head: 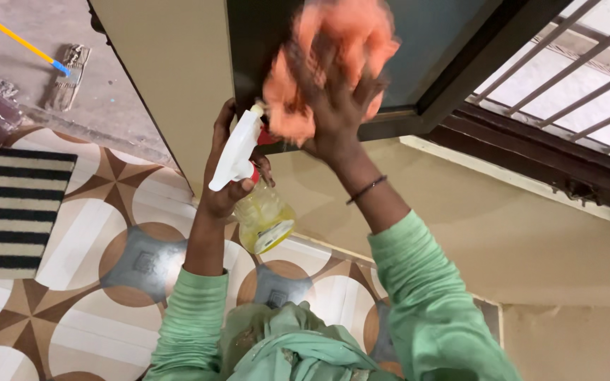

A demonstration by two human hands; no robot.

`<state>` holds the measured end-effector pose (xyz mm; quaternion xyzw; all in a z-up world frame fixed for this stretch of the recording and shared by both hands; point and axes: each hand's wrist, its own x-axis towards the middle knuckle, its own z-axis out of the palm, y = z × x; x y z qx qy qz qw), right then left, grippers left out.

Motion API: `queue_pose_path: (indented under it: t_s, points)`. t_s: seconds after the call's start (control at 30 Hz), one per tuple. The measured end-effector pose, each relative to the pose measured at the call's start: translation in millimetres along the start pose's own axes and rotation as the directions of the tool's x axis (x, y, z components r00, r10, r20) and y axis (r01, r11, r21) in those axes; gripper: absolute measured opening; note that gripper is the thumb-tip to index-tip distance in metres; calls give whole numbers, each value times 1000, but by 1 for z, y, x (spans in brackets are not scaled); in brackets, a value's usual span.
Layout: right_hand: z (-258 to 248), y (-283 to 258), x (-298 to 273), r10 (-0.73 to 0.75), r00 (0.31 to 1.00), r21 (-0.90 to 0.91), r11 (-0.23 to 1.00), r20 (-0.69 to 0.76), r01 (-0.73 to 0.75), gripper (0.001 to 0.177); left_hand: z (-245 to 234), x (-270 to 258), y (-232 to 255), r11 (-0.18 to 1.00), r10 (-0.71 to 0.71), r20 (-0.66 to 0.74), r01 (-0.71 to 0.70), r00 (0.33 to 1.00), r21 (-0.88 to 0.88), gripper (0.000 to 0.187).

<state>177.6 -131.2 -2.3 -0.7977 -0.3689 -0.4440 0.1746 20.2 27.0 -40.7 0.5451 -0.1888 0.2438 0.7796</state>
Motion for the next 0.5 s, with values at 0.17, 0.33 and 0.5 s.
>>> queue_pose_path:
  t_s: [0.17, 0.33, 0.5]
  points:
    - [0, 80, -61, -24, 999, 15, 1000, -38, 24, 63, -3, 0, -2, 999, 17, 25, -18, 1000, 43, 135]
    - [-23, 164, -31, 118, 941, -67, 987, -318, -146, 70, 2, 0, -2, 996, 57, 13, -58, 998, 65, 125]
    - [9, 153, 51, 108, 867, 10, 993, -487, -119, 80, 2, -1, 0, 977, 117, 40, -123, 992, 174, 90]
